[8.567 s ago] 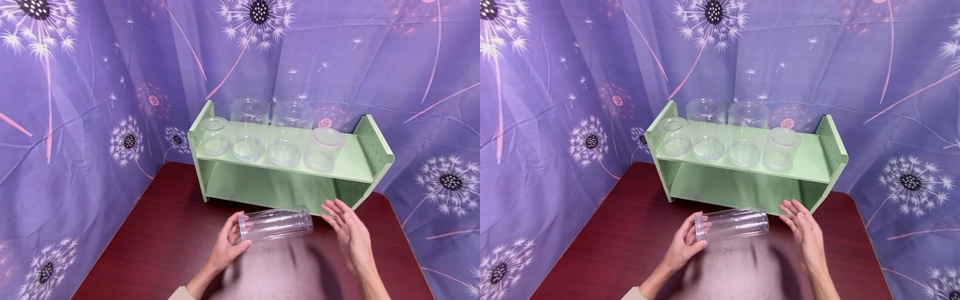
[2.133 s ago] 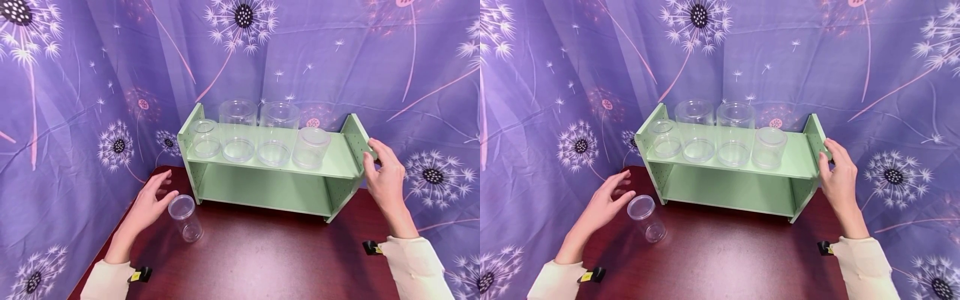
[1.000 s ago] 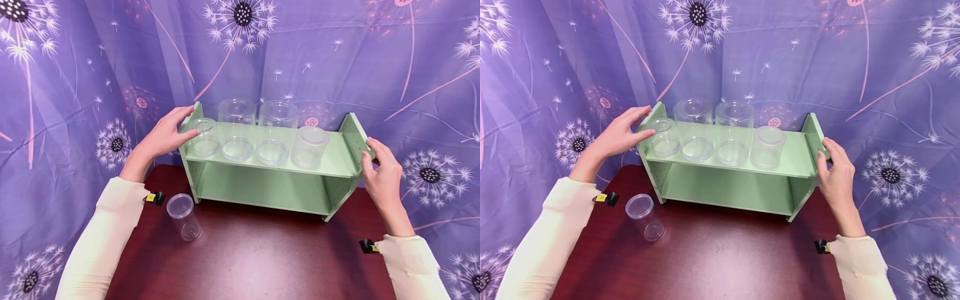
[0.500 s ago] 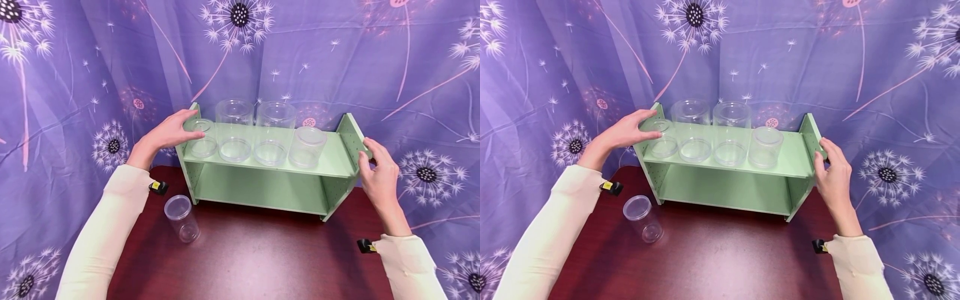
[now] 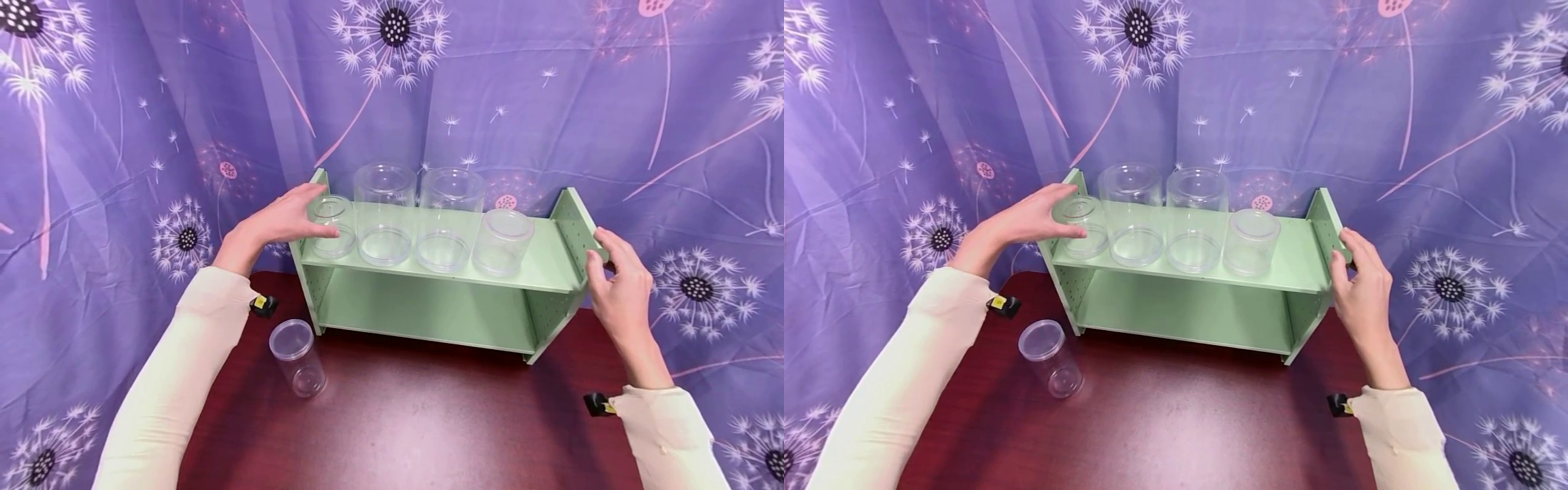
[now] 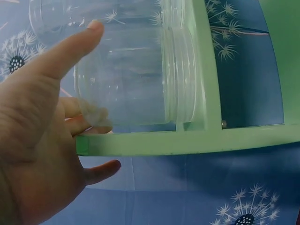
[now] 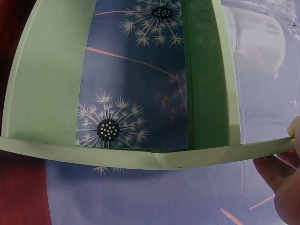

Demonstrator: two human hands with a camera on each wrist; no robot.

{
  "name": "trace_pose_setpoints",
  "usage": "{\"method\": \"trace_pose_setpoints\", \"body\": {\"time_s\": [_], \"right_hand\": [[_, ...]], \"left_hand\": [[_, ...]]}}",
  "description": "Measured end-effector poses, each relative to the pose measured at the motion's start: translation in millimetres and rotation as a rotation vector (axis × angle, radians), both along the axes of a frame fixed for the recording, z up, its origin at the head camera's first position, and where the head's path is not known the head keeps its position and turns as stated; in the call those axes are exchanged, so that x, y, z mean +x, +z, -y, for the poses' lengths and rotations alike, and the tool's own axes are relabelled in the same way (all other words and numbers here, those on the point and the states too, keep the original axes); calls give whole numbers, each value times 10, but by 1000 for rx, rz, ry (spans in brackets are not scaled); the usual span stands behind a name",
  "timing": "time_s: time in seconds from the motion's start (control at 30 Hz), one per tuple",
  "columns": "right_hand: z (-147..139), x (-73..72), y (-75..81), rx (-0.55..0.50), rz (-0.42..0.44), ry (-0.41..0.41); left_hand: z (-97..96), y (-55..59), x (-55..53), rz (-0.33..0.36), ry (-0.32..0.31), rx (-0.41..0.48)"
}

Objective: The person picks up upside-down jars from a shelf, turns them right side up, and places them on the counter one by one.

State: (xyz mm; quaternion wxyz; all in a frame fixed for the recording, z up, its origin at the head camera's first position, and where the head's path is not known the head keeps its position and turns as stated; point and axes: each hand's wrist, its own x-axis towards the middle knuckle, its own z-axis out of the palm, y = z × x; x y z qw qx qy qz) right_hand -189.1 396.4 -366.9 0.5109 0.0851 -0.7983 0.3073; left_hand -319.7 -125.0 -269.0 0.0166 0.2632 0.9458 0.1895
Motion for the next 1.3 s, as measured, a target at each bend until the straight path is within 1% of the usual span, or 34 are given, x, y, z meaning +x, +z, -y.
{"method": "trace_pose_setpoints", "body": {"time_s": [0.07,0.17,0.4,0.63,0.83,0.97,1.1,1.2,1.3], "right_hand": [[-1,5,-1,-3,3,0],[6,15,1,-4,9,2],[10,35,4,1,20,11],[-17,39,1,23,46,14],[-10,35,2,23,44,12],[6,36,6,17,37,6],[0,34,6,18,39,5],[-6,29,8,27,41,5],[-4,28,15,29,36,5]], "left_hand": [[-17,-2,1,-5,-5,-27],[-35,-7,-5,-12,-13,-45],[-63,-46,-27,-10,-8,-62],[-87,-56,-43,-39,-6,-63],[-89,-81,-52,-63,4,-19],[-80,-96,-54,-74,10,25],[-64,-99,-39,-58,20,91],[-51,-86,-2,-34,33,141],[-36,-67,38,-22,49,172]]}}
